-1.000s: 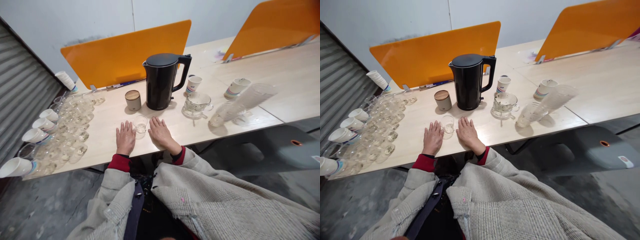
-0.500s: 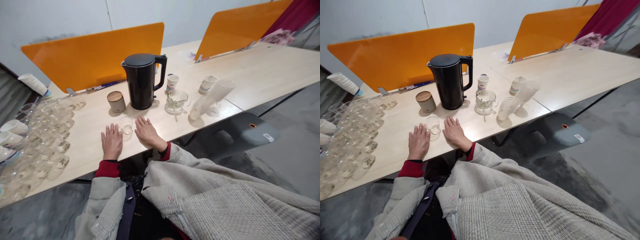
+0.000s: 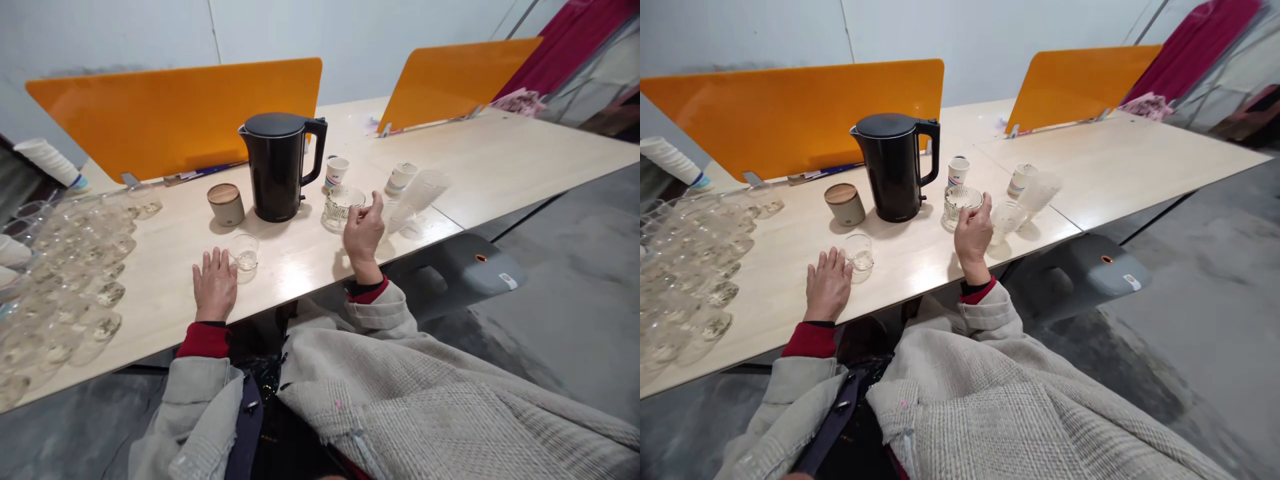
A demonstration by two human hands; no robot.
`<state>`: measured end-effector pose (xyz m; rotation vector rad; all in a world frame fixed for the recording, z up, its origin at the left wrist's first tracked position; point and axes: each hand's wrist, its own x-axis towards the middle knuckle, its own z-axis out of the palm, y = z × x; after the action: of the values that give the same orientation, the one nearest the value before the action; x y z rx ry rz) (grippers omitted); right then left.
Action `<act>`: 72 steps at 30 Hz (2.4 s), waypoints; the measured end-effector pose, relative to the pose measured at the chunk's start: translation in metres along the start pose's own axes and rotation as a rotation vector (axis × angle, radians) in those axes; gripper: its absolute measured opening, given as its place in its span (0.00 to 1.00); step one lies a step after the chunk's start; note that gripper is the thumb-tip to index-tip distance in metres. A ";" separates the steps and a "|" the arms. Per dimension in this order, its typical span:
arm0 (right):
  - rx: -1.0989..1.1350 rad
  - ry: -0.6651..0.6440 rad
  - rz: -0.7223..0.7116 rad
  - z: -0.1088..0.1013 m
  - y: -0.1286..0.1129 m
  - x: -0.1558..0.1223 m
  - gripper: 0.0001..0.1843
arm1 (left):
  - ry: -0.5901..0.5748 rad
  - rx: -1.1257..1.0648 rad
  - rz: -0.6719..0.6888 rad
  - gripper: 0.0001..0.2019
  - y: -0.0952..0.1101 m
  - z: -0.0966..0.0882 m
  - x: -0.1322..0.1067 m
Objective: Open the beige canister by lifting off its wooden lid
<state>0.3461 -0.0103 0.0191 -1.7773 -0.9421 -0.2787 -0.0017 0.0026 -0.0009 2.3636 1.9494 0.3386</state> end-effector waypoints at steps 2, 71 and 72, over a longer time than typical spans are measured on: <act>-0.053 -0.017 -0.010 0.003 0.013 0.011 0.25 | 0.001 -0.009 -0.007 0.31 0.001 0.001 -0.001; 0.657 -0.116 -0.242 -0.022 -0.087 -0.030 0.18 | -0.053 -0.002 0.048 0.30 0.003 -0.006 -0.008; 0.618 -0.050 -0.226 -0.025 -0.078 -0.022 0.17 | -0.056 -0.001 0.052 0.30 0.003 -0.007 -0.008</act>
<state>0.2826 -0.0319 0.0709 -1.1188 -1.1208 -0.0690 -0.0014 -0.0067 0.0049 2.3988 1.8661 0.2729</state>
